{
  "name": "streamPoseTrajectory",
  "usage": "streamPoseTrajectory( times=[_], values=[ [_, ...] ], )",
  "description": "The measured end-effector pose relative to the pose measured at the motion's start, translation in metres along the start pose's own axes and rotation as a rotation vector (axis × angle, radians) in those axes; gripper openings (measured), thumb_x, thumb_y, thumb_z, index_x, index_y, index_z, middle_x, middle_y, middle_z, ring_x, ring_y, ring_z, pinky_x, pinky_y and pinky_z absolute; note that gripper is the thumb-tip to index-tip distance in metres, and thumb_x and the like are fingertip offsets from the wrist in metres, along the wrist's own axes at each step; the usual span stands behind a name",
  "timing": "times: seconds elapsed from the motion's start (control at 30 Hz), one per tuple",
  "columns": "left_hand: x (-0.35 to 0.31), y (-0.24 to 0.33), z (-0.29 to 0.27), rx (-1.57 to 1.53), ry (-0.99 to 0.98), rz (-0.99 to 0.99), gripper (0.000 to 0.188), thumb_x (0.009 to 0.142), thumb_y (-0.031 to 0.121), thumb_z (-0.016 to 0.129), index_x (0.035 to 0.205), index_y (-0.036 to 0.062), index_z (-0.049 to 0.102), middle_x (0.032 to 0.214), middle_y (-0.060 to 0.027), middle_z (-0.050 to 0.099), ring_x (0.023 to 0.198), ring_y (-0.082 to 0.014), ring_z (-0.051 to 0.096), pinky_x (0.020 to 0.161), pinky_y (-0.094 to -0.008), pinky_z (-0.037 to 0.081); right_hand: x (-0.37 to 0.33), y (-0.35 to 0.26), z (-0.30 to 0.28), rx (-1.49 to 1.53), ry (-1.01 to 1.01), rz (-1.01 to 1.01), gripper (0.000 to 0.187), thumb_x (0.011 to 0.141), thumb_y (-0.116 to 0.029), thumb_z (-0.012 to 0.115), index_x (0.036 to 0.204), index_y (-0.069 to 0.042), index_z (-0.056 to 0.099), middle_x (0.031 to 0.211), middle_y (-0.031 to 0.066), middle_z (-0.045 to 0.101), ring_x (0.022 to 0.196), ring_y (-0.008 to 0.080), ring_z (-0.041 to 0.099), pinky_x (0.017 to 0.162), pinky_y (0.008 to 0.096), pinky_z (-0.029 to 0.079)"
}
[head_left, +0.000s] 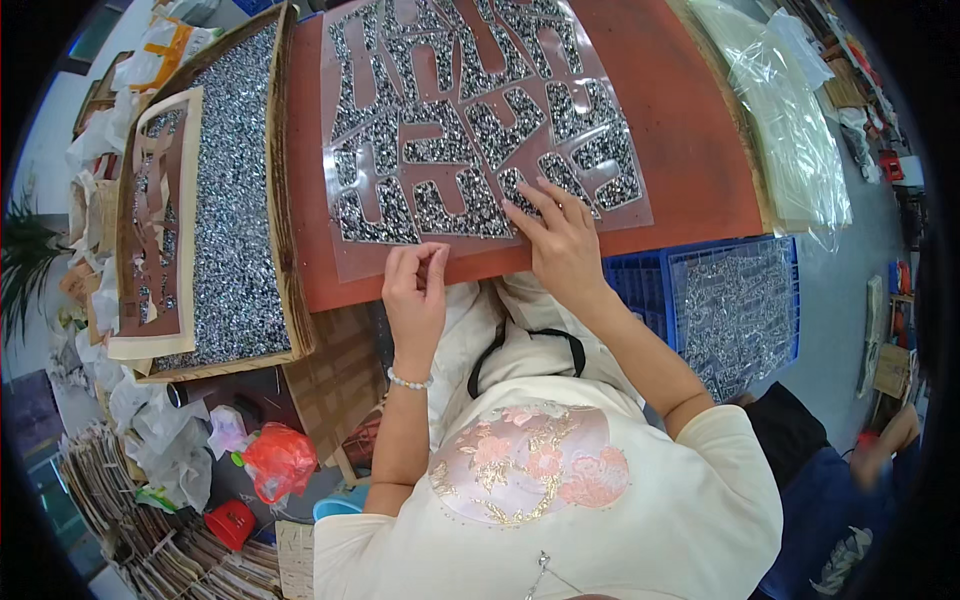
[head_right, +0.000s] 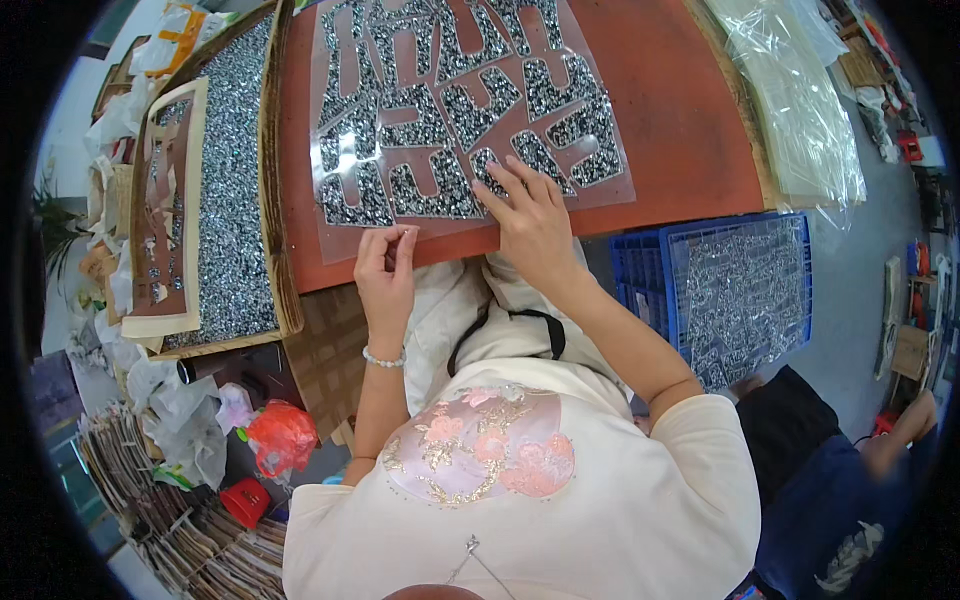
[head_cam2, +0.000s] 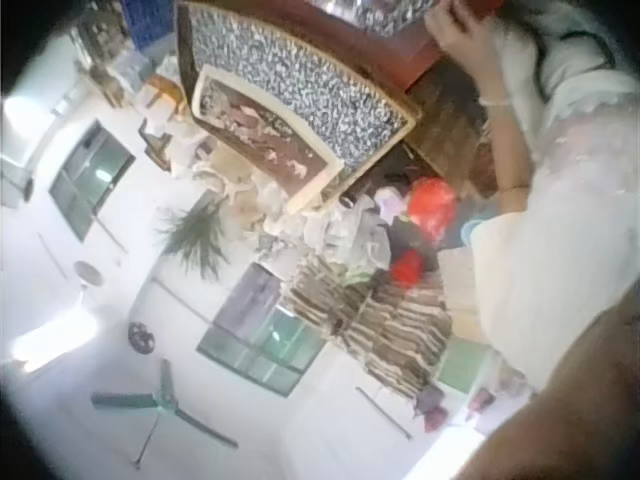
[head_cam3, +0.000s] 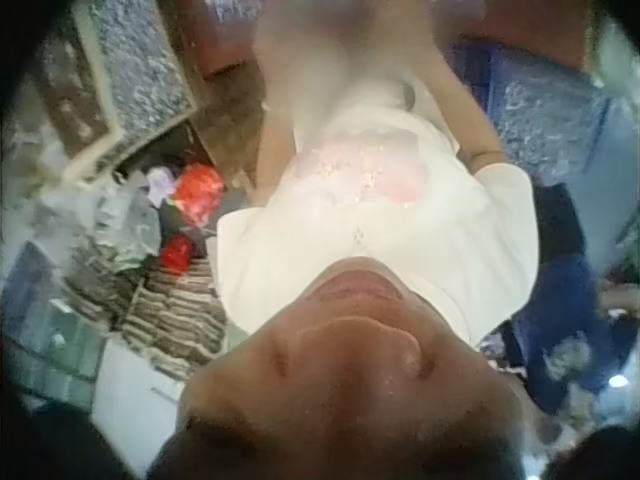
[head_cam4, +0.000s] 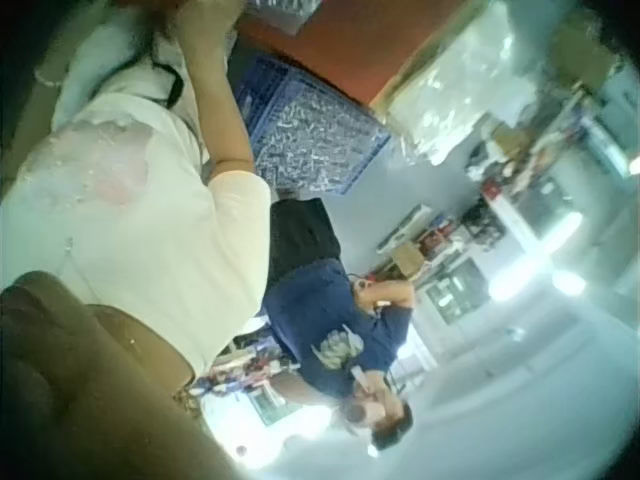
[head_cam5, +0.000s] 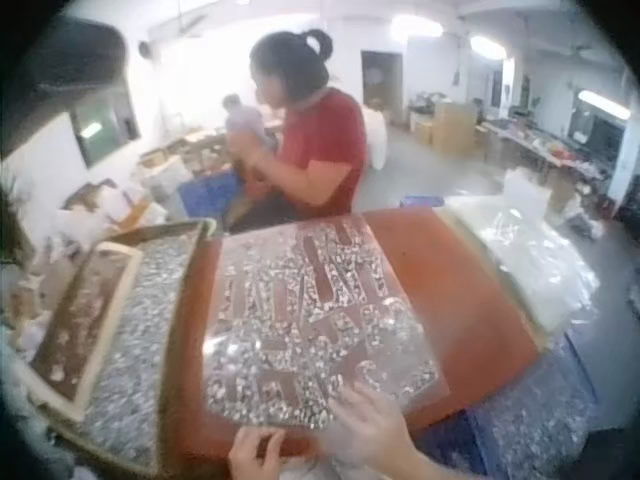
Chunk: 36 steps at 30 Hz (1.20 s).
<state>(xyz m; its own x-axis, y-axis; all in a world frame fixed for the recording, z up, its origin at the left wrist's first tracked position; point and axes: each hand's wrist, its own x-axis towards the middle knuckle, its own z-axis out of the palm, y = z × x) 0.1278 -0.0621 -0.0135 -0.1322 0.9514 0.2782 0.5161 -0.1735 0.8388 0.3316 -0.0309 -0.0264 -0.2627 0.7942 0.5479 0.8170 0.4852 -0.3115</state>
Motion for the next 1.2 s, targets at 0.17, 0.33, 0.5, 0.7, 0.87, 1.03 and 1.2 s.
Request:
streamPoseTrajectory(
  times=[0.17, 0.33, 0.5, 0.7, 0.87, 1.03, 1.2],
  values=[
    [0.006, 0.01, 0.005, -0.012, -0.029, -0.019, 0.01, 0.091, 0.01, 0.066, 0.093, -0.0001, 0.066, 0.082, -0.0052, 0.055, 0.061, -0.0113, 0.052, 0.054, -0.0251, 0.044, 0.007, 0.0, -0.007, -0.07, -0.059, 0.0, 0.044, 0.073, -0.003, 0.061, 0.117, -0.006, 0.066, 0.128, 0.0111, 0.059, 0.127, 0.0297, 0.047, 0.105, 0.0434, 0.036],
    [0.007, 0.015, 0.016, -0.053, -0.041, 0.014, 0.008, 0.091, 0.007, 0.066, 0.093, -0.0005, 0.067, 0.08, -0.0026, 0.055, 0.062, -0.0082, 0.048, 0.056, -0.0237, 0.041, 0.005, -0.017, -0.014, -0.21, -0.206, -0.037, 0.045, 0.075, -0.006, 0.058, 0.118, 0.007, 0.061, 0.132, 0.0168, 0.054, 0.134, 0.0338, 0.039, 0.112, 0.0465, 0.028],
    [0.011, 0.024, 0.032, -0.092, -0.086, 0.035, 0.008, 0.089, 0.007, 0.067, 0.093, -0.0002, 0.068, 0.078, -0.0034, 0.054, 0.061, -0.0091, 0.049, 0.055, -0.0245, 0.042, 0.01, -0.009, -0.018, -0.126, -0.286, -0.025, 0.041, 0.078, -0.003, 0.055, 0.118, 0.007, 0.061, 0.136, 0.0171, 0.052, 0.136, 0.0351, 0.036, 0.113, 0.0475, 0.027],
    [0.028, 0.027, 0.058, 0.014, -0.099, 0.254, 0.009, 0.083, 0.006, 0.071, 0.089, 0.0003, 0.067, 0.077, -0.0074, 0.055, 0.067, -0.0188, 0.053, 0.059, -0.031, 0.045, 0.009, 0.016, -0.037, 0.395, 0.051, 0.19, 0.035, 0.086, 0.004, 0.056, 0.119, -0.004, 0.065, 0.125, 0.0105, 0.061, 0.121, 0.0319, 0.051, 0.102, 0.0409, 0.039],
    [0.036, 0.026, 0.084, 0.129, -0.082, 0.321, 0.012, 0.078, 0.007, 0.074, 0.08, 0.0009, 0.065, 0.077, -0.009, 0.056, 0.074, -0.0259, 0.055, 0.066, -0.0377, 0.046, -0.003, 0.023, -0.04, 0.444, 0.136, 0.318, 0.031, 0.087, 0.003, 0.057, 0.115, -0.005, 0.067, 0.119, 0.0095, 0.063, 0.119, 0.031, 0.052, 0.099, 0.0396, 0.042],
    [0.046, 0.024, 0.09, 0.185, -0.071, 0.359, 0.011, 0.08, 0.009, 0.073, 0.085, 0.0019, 0.067, 0.078, -0.0081, 0.056, 0.078, -0.0266, 0.055, 0.07, -0.0384, 0.046, -0.011, 0.034, -0.042, 0.377, 0.128, 0.301, 0.029, 0.088, 0.001, 0.057, 0.115, -0.005, 0.066, 0.119, 0.0097, 0.062, 0.119, 0.0315, 0.051, 0.099, 0.0407, 0.041],
    [0.047, 0.023, 0.087, 0.269, -0.072, 0.453, 0.017, 0.082, 0.008, 0.068, 0.098, 0.0019, 0.069, 0.081, -0.0078, 0.055, 0.08, -0.0268, 0.054, 0.073, -0.0385, 0.046, -0.009, 0.035, -0.033, 0.301, 0.09, 0.268, 0.034, 0.086, 0.003, 0.056, 0.118, -0.005, 0.064, 0.121, 0.0098, 0.061, 0.121, 0.0325, 0.05, 0.101, 0.0431, 0.039]
  ],
)
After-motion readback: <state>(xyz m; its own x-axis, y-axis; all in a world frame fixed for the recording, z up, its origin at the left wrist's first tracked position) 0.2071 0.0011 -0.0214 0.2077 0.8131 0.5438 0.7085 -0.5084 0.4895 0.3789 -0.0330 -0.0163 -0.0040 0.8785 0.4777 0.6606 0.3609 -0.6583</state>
